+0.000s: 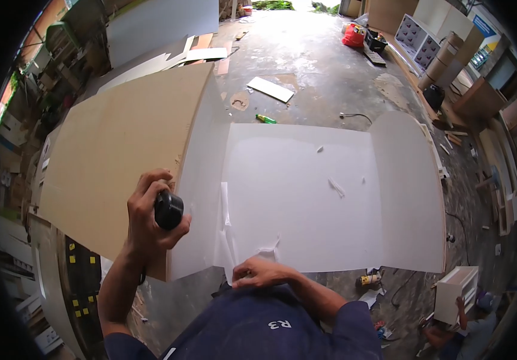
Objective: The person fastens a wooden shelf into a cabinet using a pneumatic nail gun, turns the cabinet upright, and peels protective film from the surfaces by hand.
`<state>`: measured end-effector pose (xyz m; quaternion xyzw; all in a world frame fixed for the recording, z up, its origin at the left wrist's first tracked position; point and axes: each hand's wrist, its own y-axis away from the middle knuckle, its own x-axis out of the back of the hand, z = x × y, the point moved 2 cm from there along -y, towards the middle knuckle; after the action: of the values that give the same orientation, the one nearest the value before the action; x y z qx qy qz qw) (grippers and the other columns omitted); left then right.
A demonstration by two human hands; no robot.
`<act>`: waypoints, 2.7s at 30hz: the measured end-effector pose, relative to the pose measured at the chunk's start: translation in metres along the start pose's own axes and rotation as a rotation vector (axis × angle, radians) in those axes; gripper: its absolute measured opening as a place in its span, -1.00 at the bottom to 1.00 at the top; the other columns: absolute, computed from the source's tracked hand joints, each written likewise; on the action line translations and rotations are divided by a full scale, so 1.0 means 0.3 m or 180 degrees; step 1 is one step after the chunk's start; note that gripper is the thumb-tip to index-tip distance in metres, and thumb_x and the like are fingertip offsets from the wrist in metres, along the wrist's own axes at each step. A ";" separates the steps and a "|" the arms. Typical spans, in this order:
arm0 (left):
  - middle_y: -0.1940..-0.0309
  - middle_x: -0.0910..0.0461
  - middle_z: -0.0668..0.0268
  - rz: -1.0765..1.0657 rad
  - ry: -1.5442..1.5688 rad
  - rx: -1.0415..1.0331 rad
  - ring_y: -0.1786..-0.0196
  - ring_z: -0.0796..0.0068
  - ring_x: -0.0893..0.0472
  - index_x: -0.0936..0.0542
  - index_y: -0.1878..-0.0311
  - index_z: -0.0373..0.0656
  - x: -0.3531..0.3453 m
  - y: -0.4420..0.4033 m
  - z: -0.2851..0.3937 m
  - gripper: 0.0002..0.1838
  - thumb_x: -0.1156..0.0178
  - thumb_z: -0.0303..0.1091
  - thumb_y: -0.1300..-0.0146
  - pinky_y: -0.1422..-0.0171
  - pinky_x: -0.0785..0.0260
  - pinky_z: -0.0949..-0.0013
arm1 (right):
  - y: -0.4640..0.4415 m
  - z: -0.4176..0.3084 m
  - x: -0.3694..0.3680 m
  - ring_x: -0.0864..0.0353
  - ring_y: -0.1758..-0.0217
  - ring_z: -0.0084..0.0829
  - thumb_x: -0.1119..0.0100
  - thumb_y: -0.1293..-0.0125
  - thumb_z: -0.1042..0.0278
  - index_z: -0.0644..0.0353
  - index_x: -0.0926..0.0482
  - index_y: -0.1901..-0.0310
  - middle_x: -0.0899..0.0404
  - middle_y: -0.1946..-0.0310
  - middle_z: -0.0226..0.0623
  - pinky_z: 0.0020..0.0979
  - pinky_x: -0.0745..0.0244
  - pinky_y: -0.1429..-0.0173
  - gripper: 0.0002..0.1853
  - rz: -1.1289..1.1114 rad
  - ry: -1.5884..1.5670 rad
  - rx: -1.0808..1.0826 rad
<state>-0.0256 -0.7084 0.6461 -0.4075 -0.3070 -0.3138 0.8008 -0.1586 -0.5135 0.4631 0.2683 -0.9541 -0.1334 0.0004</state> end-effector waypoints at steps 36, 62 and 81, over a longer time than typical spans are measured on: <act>0.46 -0.50 0.40 0.2148 0.0226 0.1401 0.45 0.64 -0.49 -0.62 0.12 -0.31 0.035 0.276 0.075 -0.63 -0.40 -0.29 -0.06 0.36 -0.39 0.52 | 0.012 0.280 -0.438 -0.64 0.10 -0.10 -0.18 -0.44 0.38 0.23 -0.52 0.08 -0.62 0.26 -0.09 -0.21 -0.48 0.00 -0.86 -0.0314 0.0264 0.0998; 0.45 -0.49 0.38 0.2079 0.0323 0.1411 0.44 0.62 -0.48 -0.61 0.12 -0.31 0.033 0.279 0.075 -0.65 -0.33 -0.29 -0.08 0.38 -0.37 0.50 | 0.231 0.291 1.143 -0.63 -0.09 0.00 -0.33 -0.24 0.17 0.14 -0.67 -0.03 -0.61 -0.05 -0.10 -0.12 -0.53 -0.23 -0.64 0.5496 0.2226 -0.0661; 0.39 -0.49 0.31 0.2027 0.0163 0.1319 0.38 0.54 -0.45 -0.59 0.09 -0.36 0.039 0.271 0.092 -0.55 -0.26 -0.20 -0.03 0.28 -0.35 0.43 | 0.268 0.327 1.171 -0.59 -0.07 -0.05 -0.22 -0.24 0.59 0.22 -0.63 0.08 -0.62 0.08 -0.15 -0.16 -0.52 -0.13 -0.79 0.4069 0.3312 0.0543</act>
<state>0.0364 -0.6497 0.6305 -0.3039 -0.2019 0.0094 0.9310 -0.5076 -0.6027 0.3640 -0.2993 -0.8074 0.1065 0.4972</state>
